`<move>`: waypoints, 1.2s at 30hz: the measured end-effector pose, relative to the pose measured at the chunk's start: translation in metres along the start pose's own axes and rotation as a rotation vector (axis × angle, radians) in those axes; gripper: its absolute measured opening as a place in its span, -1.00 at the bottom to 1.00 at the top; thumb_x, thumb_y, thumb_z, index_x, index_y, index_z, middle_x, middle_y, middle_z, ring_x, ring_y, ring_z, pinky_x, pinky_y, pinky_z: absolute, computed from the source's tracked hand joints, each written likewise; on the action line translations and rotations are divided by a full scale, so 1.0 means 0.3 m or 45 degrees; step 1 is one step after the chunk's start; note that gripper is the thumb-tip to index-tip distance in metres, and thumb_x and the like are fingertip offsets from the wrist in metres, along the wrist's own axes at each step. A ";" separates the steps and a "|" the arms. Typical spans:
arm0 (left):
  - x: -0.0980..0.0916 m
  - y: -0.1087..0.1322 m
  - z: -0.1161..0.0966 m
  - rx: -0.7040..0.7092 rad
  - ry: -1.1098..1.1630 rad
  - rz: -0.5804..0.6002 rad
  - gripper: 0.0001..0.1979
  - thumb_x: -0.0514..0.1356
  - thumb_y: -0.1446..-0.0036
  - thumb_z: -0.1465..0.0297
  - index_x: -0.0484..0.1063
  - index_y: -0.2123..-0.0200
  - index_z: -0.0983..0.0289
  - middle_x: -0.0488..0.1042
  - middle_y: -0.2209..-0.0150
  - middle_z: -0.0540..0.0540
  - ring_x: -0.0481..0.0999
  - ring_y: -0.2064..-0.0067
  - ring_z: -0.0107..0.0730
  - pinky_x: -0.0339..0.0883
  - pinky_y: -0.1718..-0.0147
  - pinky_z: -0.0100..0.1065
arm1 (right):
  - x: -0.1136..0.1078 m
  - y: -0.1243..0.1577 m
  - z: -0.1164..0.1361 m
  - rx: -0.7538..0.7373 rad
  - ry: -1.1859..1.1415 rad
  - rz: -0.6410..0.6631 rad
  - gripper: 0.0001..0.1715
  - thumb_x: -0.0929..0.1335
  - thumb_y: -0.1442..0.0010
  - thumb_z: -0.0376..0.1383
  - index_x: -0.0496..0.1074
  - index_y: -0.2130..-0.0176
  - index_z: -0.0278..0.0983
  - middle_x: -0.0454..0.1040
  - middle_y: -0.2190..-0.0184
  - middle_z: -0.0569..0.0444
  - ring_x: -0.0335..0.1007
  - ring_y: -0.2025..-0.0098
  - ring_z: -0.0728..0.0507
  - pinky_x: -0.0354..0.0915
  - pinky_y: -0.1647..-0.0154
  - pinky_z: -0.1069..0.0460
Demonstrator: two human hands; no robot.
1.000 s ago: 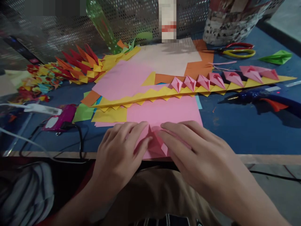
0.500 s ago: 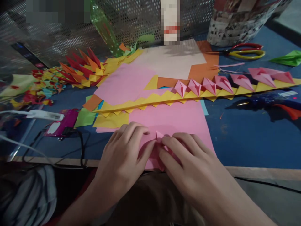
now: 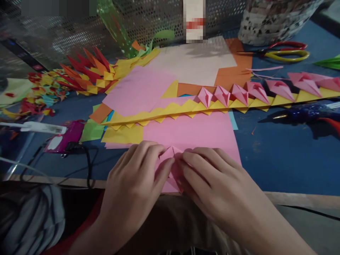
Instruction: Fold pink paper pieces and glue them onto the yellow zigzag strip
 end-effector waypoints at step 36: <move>0.021 0.041 0.111 0.392 0.425 0.084 -0.62 0.28 -0.43 0.55 0.50 -0.27 0.40 0.61 -0.23 0.16 0.53 -0.22 -0.26 0.41 -0.26 -0.20 | 0.002 0.042 -0.020 0.030 -0.066 0.117 -0.52 0.44 -0.42 -0.39 0.51 -0.28 -0.29 0.56 -0.29 0.04 0.49 -0.30 -0.29 0.40 -0.41 -0.24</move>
Point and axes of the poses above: each hand's wrist, its own y-axis away from the middle knuckle, its own x-axis out of the palm, z = x × y, the point moved 3 cm from there along -y, towards the middle knuckle
